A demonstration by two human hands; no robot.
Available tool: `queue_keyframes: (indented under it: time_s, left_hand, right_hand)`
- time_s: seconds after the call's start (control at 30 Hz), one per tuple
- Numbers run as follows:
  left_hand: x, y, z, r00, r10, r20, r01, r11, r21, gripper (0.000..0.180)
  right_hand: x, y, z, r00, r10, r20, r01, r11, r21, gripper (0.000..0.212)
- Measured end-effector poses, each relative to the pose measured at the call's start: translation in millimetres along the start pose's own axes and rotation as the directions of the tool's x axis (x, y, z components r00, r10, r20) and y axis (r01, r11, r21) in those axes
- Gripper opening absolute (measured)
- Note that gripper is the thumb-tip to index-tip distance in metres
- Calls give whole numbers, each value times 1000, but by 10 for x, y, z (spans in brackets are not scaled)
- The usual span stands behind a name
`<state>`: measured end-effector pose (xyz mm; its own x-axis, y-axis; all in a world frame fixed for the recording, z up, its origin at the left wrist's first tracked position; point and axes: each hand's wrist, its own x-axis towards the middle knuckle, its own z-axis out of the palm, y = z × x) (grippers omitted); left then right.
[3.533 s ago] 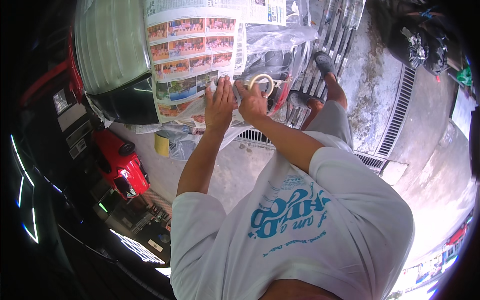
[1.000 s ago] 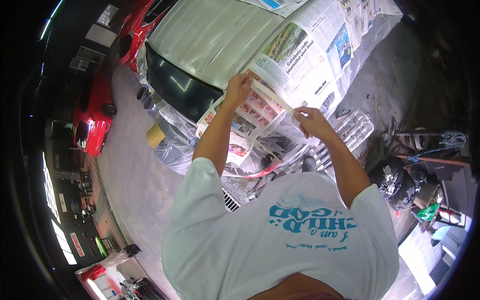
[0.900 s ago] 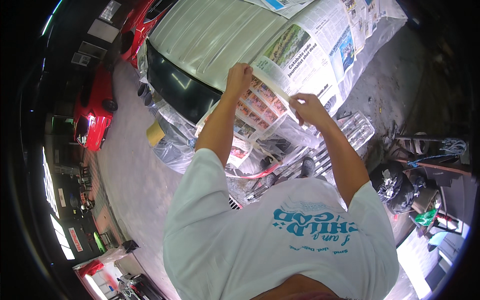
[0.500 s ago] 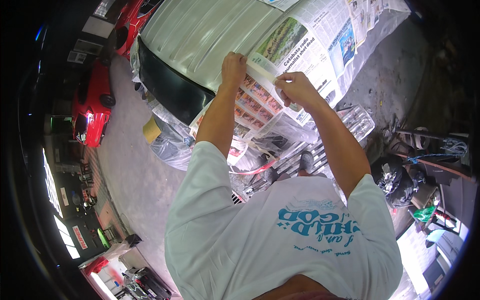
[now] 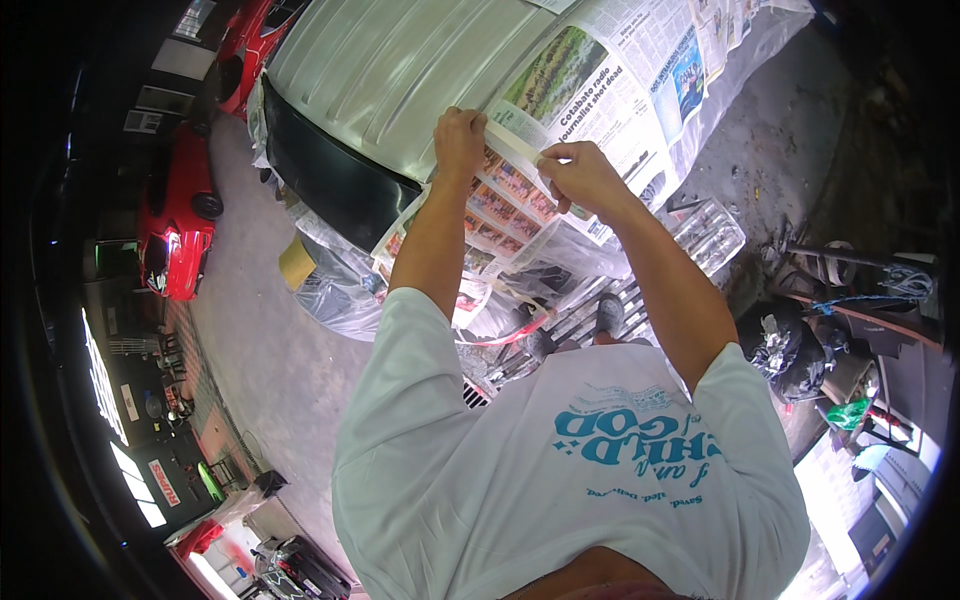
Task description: The person places newspaper sheets over the hood of a car and secures them with masking tape. The person smooths the paper and applies tape along the edges to hold the newspaper in place.
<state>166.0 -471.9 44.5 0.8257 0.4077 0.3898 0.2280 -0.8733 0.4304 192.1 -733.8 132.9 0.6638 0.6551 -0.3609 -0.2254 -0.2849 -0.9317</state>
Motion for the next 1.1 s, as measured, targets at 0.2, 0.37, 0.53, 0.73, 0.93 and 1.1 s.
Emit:
queue_keyframes:
  time_s: [0.2, 0.37, 0.53, 0.73, 0.93, 1.1]
  left_hand:
    - [30, 119, -188, 976, -214, -41, 208, 972, -106, 20]
    - [-130, -274, -200, 989, 147, -7, -145, 982, 120, 38]
    - [-296, -36, -203, 971, 119, 207, -170, 953, 251, 46]
    - [-203, 70, -259, 925, -76, 372, -20, 969, 248, 57]
    - [-265, -12, -227, 948, -7, 318, -100, 943, 319, 58]
    - [-196, 77, -321, 912, -68, 404, -91, 928, 362, 61]
  right_hand:
    - [-4, -29, -2, 1000, -6, 0, 6, 1000, -4, 32]
    - [-1, -16, 2, 1000, -18, 14, 18, 1000, 1, 31]
    - [5, 3, -20, 1000, -5, 17, 5, 1000, 2, 31]
    - [-28, 49, -16, 999, 33, 10, -32, 999, -33, 31]
    - [-46, 122, 36, 999, -13, 45, 14, 1000, -11, 28]
    - [-34, 180, 6, 999, 9, 53, -8, 1000, -28, 28]
